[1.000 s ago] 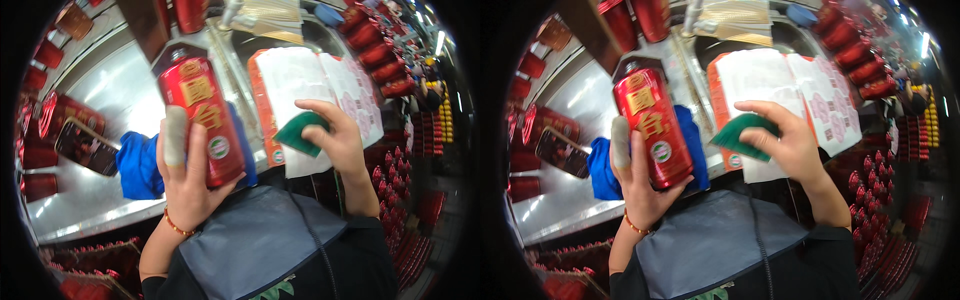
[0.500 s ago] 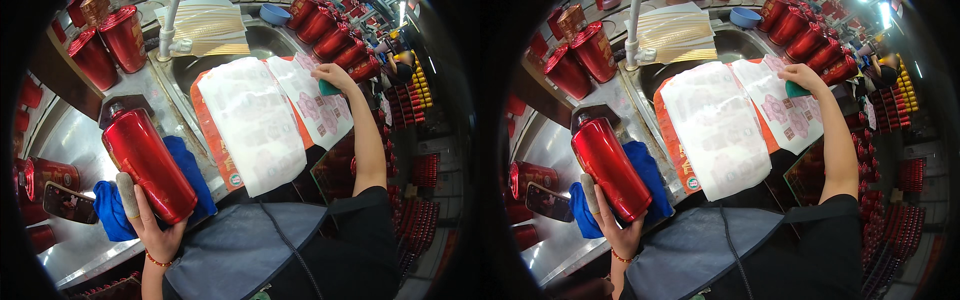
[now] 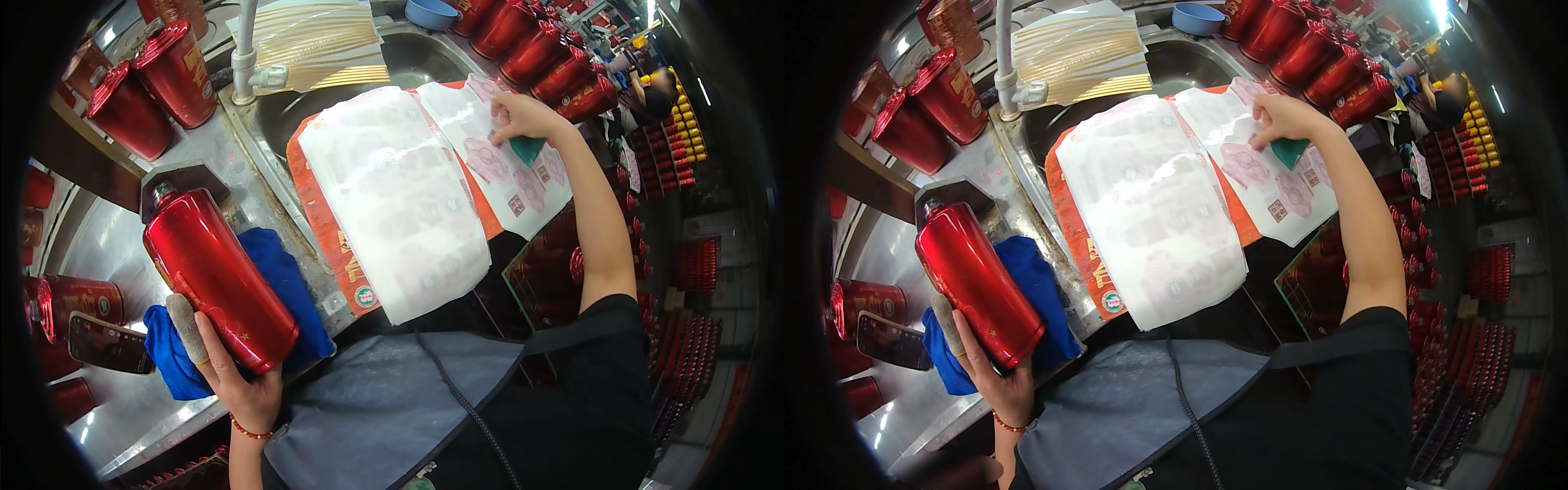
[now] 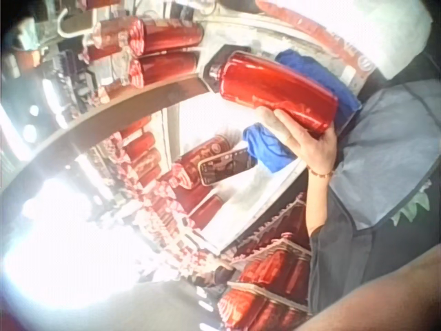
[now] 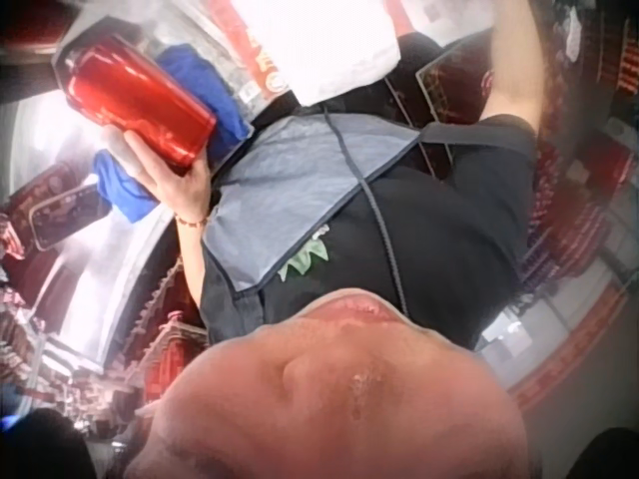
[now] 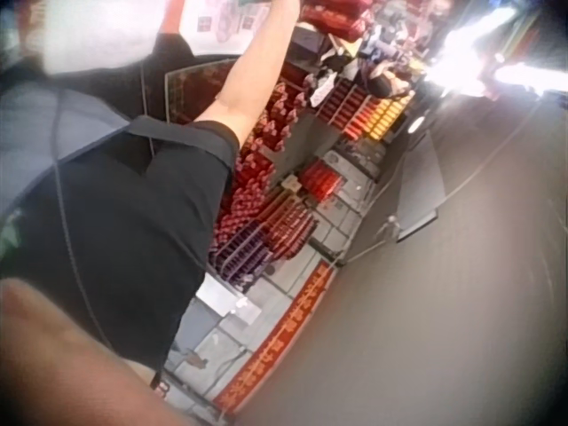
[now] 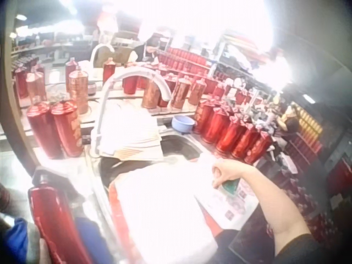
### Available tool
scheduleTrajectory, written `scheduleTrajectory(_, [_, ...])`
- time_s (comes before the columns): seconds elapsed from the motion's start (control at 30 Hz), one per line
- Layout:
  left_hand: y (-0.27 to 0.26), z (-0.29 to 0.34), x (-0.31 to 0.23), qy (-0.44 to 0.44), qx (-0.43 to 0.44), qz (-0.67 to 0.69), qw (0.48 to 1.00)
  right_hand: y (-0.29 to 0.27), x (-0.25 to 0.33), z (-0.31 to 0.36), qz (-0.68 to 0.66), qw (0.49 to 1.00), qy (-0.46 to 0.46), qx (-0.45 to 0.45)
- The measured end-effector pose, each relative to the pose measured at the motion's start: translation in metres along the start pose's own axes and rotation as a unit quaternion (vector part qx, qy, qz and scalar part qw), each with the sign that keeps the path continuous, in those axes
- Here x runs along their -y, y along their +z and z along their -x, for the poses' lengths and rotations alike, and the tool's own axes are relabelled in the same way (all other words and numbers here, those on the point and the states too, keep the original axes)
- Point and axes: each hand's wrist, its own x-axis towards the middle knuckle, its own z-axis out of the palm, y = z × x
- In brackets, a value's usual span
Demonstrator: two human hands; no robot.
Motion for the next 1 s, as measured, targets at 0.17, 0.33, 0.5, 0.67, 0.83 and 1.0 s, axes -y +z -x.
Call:
scheduleTrajectory(0.17, [0.000,-0.001,-0.001,0.000,-0.003,-0.001,1.000,-0.001,0.014,-0.059,-0.026,0.998,-0.061,-0.013])
scheduleTrajectory(0.33, [0.004,0.011,0.013,-0.033,0.010,0.046,0.998,-0.006,0.014,-0.106,-0.066,0.996,-0.049,0.023])
scheduleTrajectory(0.5, [0.001,0.007,0.010,-0.042,0.007,0.076,0.996,-0.015,0.023,-0.128,-0.065,0.991,-0.051,0.101])
scheduleTrajectory(0.67, [-0.004,-0.010,-0.009,-0.012,0.015,0.047,0.999,-0.002,0.012,-0.123,-0.192,0.980,-0.041,-0.018])
scheduleTrajectory(0.83, [-0.002,-0.019,-0.012,-0.023,0.018,0.068,0.997,-0.015,0.114,-0.058,-0.129,0.971,-0.135,-0.147])
scheduleTrajectory(1.0, [-0.002,-0.013,0.002,-0.021,0.033,0.146,0.988,-0.005,0.239,0.029,-0.123,0.936,-0.284,-0.168])
